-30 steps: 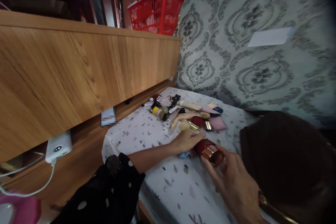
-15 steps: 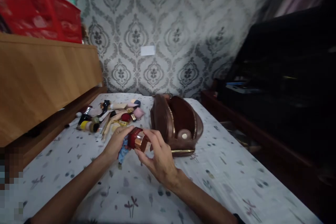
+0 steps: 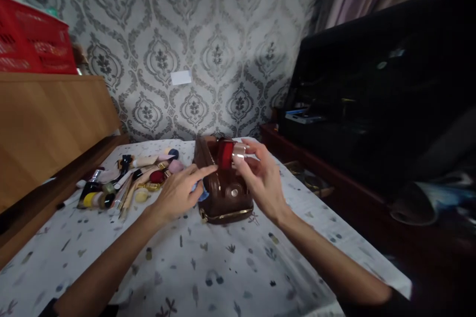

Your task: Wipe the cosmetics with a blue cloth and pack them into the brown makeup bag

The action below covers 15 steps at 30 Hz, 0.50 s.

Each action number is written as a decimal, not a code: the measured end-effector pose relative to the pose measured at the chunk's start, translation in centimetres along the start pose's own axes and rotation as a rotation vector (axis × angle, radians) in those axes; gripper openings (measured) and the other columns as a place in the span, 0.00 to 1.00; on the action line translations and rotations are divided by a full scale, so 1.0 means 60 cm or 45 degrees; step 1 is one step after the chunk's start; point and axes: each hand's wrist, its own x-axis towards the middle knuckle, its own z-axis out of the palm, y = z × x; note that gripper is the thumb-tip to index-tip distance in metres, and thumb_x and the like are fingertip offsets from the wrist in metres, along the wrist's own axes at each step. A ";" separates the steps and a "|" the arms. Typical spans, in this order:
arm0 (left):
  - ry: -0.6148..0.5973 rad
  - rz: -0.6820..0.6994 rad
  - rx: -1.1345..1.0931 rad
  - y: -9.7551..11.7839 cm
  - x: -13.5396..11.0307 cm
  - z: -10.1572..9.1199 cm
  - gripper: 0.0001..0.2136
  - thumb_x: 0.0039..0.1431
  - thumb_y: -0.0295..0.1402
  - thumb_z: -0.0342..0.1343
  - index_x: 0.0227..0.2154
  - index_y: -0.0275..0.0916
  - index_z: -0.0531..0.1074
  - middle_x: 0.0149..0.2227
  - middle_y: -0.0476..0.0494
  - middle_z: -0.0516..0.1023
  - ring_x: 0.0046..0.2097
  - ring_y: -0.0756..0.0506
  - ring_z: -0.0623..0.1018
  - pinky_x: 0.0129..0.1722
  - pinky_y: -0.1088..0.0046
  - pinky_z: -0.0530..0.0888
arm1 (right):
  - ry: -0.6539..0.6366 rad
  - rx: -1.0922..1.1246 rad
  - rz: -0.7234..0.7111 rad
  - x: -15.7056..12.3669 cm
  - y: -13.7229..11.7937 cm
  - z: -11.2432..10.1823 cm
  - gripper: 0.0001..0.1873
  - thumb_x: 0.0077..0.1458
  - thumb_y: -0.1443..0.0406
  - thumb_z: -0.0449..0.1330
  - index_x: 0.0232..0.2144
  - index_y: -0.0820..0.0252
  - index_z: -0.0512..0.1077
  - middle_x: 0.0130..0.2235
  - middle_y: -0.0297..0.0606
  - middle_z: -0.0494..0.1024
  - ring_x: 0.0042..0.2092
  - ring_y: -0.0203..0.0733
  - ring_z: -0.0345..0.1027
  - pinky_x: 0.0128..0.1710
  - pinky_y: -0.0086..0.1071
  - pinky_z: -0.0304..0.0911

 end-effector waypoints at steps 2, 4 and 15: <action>-0.017 0.044 0.127 0.002 -0.001 0.011 0.21 0.64 0.28 0.45 0.56 0.46 0.72 0.35 0.46 0.74 0.35 0.48 0.75 0.37 0.73 0.72 | 0.002 -0.127 0.006 0.037 0.013 -0.010 0.26 0.59 0.51 0.59 0.53 0.60 0.62 0.47 0.43 0.77 0.38 0.41 0.75 0.38 0.37 0.72; 0.045 0.060 0.130 0.002 -0.008 0.022 0.20 0.65 0.29 0.45 0.55 0.45 0.72 0.36 0.46 0.75 0.36 0.48 0.75 0.38 0.73 0.73 | -0.079 -0.386 -0.002 0.071 0.022 -0.014 0.23 0.60 0.55 0.58 0.52 0.62 0.63 0.45 0.43 0.78 0.38 0.41 0.75 0.41 0.36 0.71; 0.184 0.095 -0.045 -0.007 -0.022 0.045 0.17 0.67 0.32 0.46 0.54 0.40 0.73 0.36 0.44 0.74 0.37 0.47 0.76 0.36 0.74 0.73 | -1.037 -1.316 0.175 0.178 0.076 0.086 0.12 0.58 0.66 0.63 0.44 0.64 0.75 0.49 0.47 0.77 0.50 0.49 0.72 0.49 0.40 0.68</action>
